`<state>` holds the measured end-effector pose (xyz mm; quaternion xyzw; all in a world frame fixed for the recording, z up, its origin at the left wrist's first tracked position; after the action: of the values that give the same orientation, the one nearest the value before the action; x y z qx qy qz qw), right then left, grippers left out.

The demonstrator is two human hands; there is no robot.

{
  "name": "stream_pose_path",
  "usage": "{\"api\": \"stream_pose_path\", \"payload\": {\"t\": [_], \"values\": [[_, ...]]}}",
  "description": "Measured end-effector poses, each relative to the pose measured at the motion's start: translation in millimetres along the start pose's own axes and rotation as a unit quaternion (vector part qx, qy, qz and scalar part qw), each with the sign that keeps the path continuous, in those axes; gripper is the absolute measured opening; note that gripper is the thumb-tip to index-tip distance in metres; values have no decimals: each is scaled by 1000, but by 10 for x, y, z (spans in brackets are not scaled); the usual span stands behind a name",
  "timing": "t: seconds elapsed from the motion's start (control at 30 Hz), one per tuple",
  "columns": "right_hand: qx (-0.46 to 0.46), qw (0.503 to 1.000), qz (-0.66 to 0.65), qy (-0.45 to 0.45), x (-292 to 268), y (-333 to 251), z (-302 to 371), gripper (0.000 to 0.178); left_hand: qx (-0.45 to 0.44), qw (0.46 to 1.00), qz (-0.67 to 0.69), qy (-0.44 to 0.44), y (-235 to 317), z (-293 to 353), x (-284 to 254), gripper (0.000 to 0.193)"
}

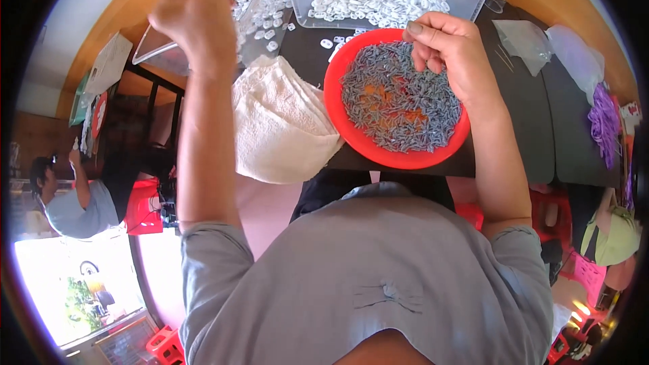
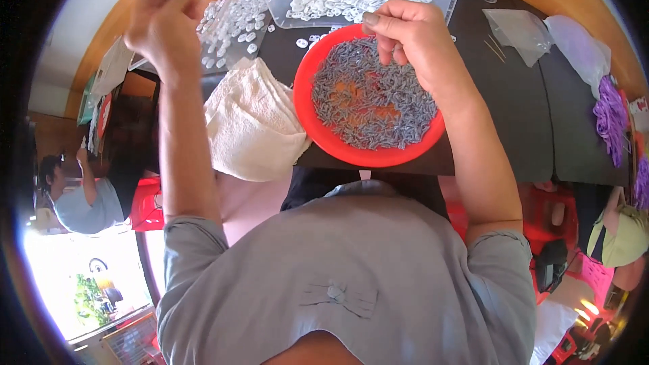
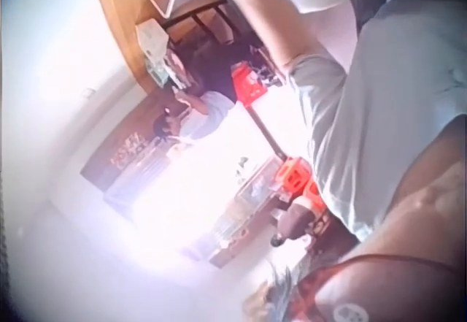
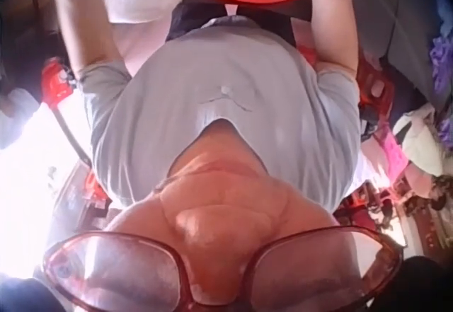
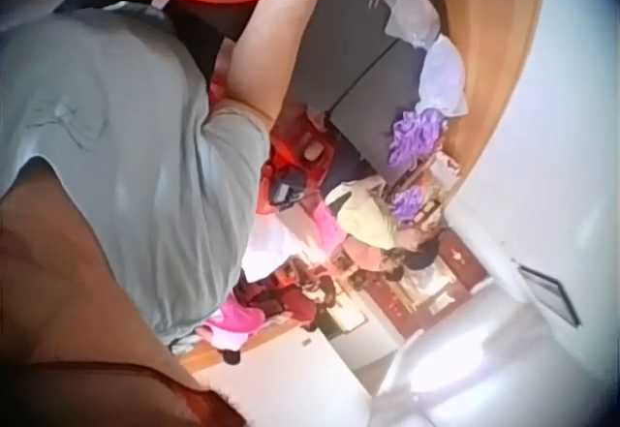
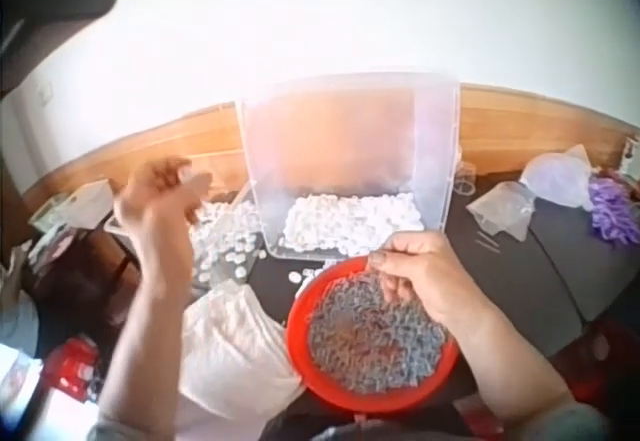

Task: Assembling small white plastic components by manually inserting metal parts into them.

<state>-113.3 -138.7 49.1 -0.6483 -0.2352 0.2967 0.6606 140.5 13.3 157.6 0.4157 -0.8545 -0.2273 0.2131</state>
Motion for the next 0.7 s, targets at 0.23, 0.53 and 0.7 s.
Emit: {"api": "stream_pose_path", "payload": {"t": [0.23,0.53,0.7], "values": [[-5,999,3,38,-106,26,-19,21,410,867,-274,-64,474,56,144,22],[-12,988,132,81,-142,73,-72,17,35,858,-247,-449,-798,1136,877,14],[-48,979,177,85,-155,101,-79,15,47,806,-306,-504,-1068,1313,990,13]]}}
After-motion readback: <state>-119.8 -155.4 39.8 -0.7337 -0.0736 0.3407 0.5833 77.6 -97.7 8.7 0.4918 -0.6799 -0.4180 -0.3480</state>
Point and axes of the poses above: each hand's wrist, its own z-axis away from the middle knuckle, its own x-axis out of the palm, y = z × x, the point moved 9 cm from there along -z, towards the middle knuckle, and after that the axes turned 10 degrees about x, right-handed, at the moved point
